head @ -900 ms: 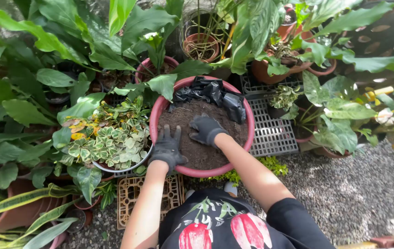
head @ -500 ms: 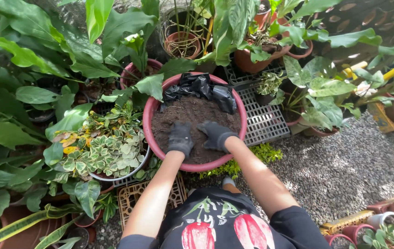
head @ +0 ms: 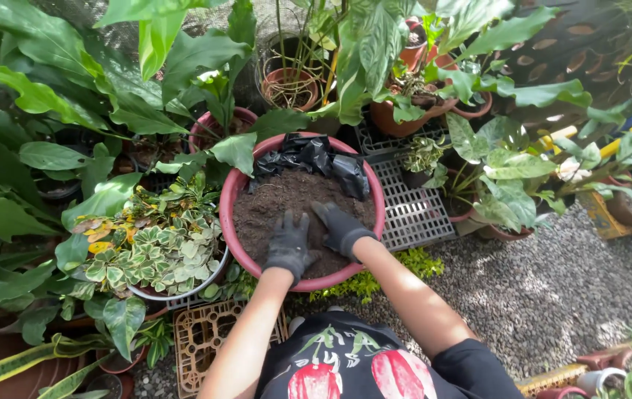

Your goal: Repotting a small plant into a larger pot with fresh soil using gloved hands.

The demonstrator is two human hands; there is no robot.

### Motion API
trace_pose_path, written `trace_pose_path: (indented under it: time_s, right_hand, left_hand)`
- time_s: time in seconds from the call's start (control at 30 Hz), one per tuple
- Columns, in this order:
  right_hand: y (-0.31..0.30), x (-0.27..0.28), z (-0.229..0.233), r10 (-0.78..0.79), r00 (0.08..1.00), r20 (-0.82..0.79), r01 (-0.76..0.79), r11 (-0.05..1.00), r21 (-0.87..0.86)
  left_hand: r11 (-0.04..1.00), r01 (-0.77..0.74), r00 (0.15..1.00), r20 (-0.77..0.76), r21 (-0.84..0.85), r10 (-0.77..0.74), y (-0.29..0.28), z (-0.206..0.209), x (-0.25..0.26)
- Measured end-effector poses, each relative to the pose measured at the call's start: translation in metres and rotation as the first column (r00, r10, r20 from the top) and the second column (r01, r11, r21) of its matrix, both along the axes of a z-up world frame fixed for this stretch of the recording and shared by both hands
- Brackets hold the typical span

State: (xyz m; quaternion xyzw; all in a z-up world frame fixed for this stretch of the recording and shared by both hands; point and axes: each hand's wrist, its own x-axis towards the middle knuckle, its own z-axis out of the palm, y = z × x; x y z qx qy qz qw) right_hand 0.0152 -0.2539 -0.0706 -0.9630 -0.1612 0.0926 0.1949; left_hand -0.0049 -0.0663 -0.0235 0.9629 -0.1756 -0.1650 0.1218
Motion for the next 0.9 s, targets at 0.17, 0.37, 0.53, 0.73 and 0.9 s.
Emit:
trace_pose_path:
  time_s: [0.17, 0.37, 0.53, 0.73, 0.9]
  right_hand:
    - [-0.024, 0.013, 0.068, -0.091, 0.990, 0.112, 0.096, 0.994, -0.042]
    - [-0.062, 0.042, 0.048, -0.365, 0.888, 0.281, 0.372, 0.928, 0.030]
    - [-0.073, 0.069, 0.016, -0.343, 0.913, 0.220, 0.228, 0.878, 0.421]
    - [-0.040, 0.044, 0.035, 0.097, 0.943, -0.319, 0.300, 0.171, 0.939]
    - [-0.016, 0.034, 0.023, 0.218, 0.904, -0.367, 0.355, 0.096, 0.930]
  left_hand:
    - [0.992, -0.071, 0.979, 0.181, -0.106, 0.089, -0.002, -0.046, 0.001]
    - [0.968, -0.137, 0.932, 0.305, -0.210, 0.198, -0.006, -0.015, -0.005]
    - [0.805, -0.118, 0.840, 0.374, -0.582, 0.394, -0.008, -0.073, 0.029]
    - [-0.238, -0.516, 0.806, -0.561, -0.823, 0.191, -0.002, -0.062, 0.065]
    - [-0.521, -0.708, 0.597, -0.798, -0.476, -0.082, 0.013, -0.086, 0.075]
